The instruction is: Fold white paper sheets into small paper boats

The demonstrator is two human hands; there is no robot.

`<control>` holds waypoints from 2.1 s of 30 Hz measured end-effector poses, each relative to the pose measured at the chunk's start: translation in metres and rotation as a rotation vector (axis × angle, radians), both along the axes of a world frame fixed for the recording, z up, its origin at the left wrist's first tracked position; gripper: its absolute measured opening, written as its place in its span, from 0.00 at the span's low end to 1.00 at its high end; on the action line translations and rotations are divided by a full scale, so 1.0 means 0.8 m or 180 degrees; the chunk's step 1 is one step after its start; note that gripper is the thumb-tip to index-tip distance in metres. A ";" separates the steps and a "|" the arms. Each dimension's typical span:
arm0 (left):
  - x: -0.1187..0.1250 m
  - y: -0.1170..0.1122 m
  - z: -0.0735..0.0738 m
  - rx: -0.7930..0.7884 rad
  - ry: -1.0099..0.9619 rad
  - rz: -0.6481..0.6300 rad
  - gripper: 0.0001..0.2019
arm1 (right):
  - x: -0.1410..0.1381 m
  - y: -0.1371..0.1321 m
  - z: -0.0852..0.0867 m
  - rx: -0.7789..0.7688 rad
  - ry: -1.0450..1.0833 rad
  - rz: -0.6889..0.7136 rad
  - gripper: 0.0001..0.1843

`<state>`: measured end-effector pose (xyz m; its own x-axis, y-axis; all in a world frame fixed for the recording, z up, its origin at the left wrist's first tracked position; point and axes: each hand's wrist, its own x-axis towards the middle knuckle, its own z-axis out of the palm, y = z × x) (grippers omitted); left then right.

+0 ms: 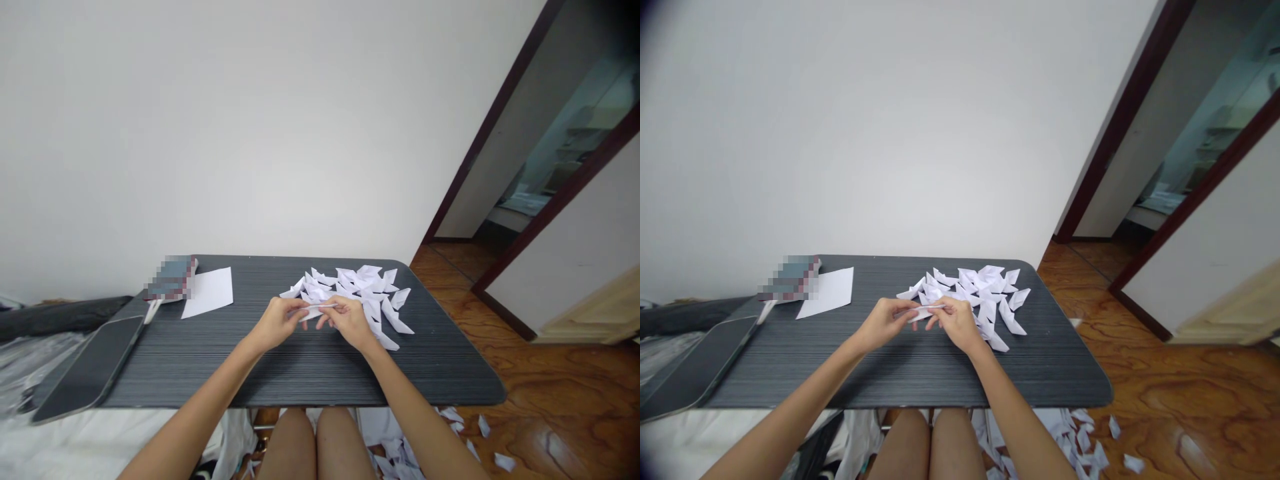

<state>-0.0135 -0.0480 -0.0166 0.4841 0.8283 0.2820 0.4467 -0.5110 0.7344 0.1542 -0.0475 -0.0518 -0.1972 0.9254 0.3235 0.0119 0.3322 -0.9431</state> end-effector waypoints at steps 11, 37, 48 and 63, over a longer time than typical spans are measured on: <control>-0.053 0.003 -0.013 -0.0907 -0.0977 0.0512 0.14 | 0.017 0.004 0.005 0.0097 -0.0015 -0.0083 0.17; -0.152 0.029 -0.043 0.0843 0.0277 0.1600 0.20 | 0.047 -0.020 0.008 0.1420 -0.1853 -0.1254 0.15; -0.209 0.062 -0.078 0.0681 0.1389 0.1860 0.23 | -0.048 -0.024 -0.003 0.2373 -0.2907 -0.0175 0.17; -0.220 0.067 -0.081 0.0570 0.0718 0.1981 0.18 | -0.022 -0.006 -0.025 0.2149 -0.2670 -0.0779 0.17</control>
<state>-0.1891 0.0058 -0.0816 -0.0040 0.9214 0.3887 0.8286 -0.2146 0.5171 0.1365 -0.0524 -0.0716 -0.4263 0.6527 0.6263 0.6988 0.6772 -0.2302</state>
